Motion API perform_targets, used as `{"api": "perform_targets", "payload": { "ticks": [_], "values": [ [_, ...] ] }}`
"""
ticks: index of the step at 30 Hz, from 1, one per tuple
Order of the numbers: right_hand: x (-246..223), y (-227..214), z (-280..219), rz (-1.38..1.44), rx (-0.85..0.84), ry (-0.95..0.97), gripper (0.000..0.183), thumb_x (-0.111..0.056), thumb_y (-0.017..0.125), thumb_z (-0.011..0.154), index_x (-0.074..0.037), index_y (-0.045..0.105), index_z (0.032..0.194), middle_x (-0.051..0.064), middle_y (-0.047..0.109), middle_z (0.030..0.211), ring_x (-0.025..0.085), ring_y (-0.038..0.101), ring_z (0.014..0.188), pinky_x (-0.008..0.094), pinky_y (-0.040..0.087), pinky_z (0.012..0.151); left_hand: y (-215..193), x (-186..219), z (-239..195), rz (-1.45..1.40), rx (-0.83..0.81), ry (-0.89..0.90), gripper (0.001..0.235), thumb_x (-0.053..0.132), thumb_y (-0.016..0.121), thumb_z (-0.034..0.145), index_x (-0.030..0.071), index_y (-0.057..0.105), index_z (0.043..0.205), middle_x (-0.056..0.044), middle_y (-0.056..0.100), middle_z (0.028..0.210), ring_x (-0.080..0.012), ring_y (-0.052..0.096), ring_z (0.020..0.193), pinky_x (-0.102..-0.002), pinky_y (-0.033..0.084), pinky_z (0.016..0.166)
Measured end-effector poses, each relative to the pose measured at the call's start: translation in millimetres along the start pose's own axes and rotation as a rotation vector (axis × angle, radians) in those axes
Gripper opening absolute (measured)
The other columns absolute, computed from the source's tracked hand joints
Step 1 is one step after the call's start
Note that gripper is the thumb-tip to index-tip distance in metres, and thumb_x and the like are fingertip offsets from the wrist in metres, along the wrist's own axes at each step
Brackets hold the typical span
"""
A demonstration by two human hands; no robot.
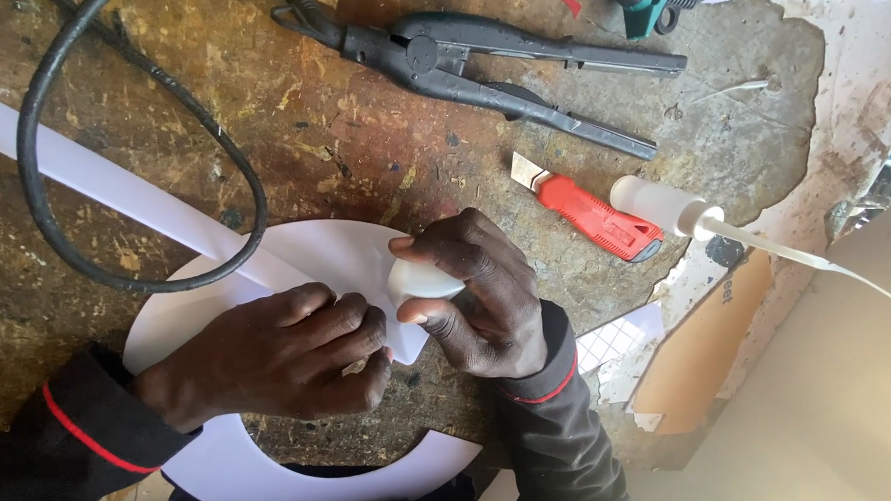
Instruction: Attaching a plastic border strip to a letter cutout using glue and a heat gun to create a 3D sign letter.
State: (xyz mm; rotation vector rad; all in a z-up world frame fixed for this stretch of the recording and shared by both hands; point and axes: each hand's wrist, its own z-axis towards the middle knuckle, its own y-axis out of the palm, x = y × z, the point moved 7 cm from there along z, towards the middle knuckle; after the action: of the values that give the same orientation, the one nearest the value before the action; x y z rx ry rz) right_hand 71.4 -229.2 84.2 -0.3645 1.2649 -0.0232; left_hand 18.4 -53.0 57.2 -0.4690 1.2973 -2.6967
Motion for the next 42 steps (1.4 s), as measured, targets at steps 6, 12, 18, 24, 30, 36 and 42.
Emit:
{"api": "perform_targets", "payload": {
  "ticks": [6, 12, 18, 24, 30, 36, 42],
  "values": [
    [-1.4, -4.4, 0.1, -0.027, 0.014, -0.045, 0.040, -0.032, 0.077, 0.108, 0.002, 0.079, 0.129, 0.021, 0.078, 0.105, 0.037, 0.076, 0.090, 0.051, 0.066, 0.083, -0.4, -0.9, 1.4, 0.017, -0.013, -0.004, 0.027, 0.013, 0.072, 0.111, 0.024, 0.052, 0.124, -0.002, 0.069, 0.096, -0.0192, 0.069, 0.093, -0.038, 0.047, 0.090],
    [-6.3, -9.6, 2.0, -0.123, 0.002, -0.082, 0.041, -0.033, 0.075, 0.109, 0.002, 0.079, 0.129, 0.020, 0.079, 0.106, 0.037, 0.076, 0.089, 0.051, 0.066, 0.082, -3.2, -2.9, 4.9, -0.005, 0.001, -0.014, 0.028, 0.017, 0.075, 0.111, 0.024, 0.051, 0.124, -0.002, 0.069, 0.096, -0.0200, 0.070, 0.094, -0.038, 0.048, 0.090],
    [-12.7, -10.7, 0.8, -0.205, 0.101, -0.084, 0.045, -0.038, 0.073, 0.106, 0.004, 0.080, 0.121, 0.021, 0.078, 0.098, 0.037, 0.073, 0.086, 0.050, 0.064, 0.081, -4.6, -3.8, 6.8, -0.019, -0.006, 0.003, 0.023, 0.020, 0.072, 0.114, 0.025, 0.051, 0.121, -0.001, 0.066, 0.095, -0.0197, 0.068, 0.092, -0.038, 0.046, 0.088],
    [-15.3, 2.4, 2.8, -0.121, 0.041, -0.078, 0.041, -0.039, 0.070, 0.110, -0.003, 0.079, 0.127, 0.019, 0.078, 0.099, 0.035, 0.072, 0.087, 0.051, 0.066, 0.084, -0.7, -1.9, 2.4, -0.027, -0.017, 0.000, 0.020, 0.021, 0.071, 0.114, 0.024, 0.053, 0.121, -0.002, 0.066, 0.095, -0.0200, 0.067, 0.090, -0.038, 0.048, 0.086],
    [-12.0, 8.2, 4.8, -0.071, -0.021, -0.090, 0.042, -0.038, 0.068, 0.112, -0.001, 0.077, 0.129, 0.020, 0.078, 0.102, 0.038, 0.073, 0.085, 0.053, 0.066, 0.081, 1.1, -0.4, -1.1, -0.017, -0.009, -0.014, 0.023, 0.017, 0.071, 0.112, 0.024, 0.053, 0.124, -0.003, 0.071, 0.100, -0.0194, 0.067, 0.091, -0.037, 0.049, 0.086],
    [-10.7, 8.1, 3.5, -0.019, -0.008, -0.085, 0.042, -0.037, 0.068, 0.114, 0.000, 0.077, 0.131, 0.020, 0.079, 0.109, 0.039, 0.075, 0.090, 0.053, 0.066, 0.086, 2.2, 1.4, -3.5, -0.012, -0.003, -0.009, 0.022, 0.021, 0.071, 0.113, 0.022, 0.054, 0.126, -0.005, 0.070, 0.103, -0.0204, 0.067, 0.092, -0.038, 0.049, 0.086],
    [-7.2, 5.2, 1.8, 0.001, 0.001, -0.059, 0.041, -0.036, 0.071, 0.113, -0.001, 0.077, 0.133, 0.018, 0.079, 0.108, 0.039, 0.075, 0.090, 0.053, 0.066, 0.086, 1.0, 0.8, -0.9, 0.003, -0.013, 0.003, 0.020, 0.013, 0.065, 0.113, 0.022, 0.052, 0.125, -0.005, 0.070, 0.102, -0.0206, 0.068, 0.094, -0.038, 0.048, 0.087]
  ]
}}
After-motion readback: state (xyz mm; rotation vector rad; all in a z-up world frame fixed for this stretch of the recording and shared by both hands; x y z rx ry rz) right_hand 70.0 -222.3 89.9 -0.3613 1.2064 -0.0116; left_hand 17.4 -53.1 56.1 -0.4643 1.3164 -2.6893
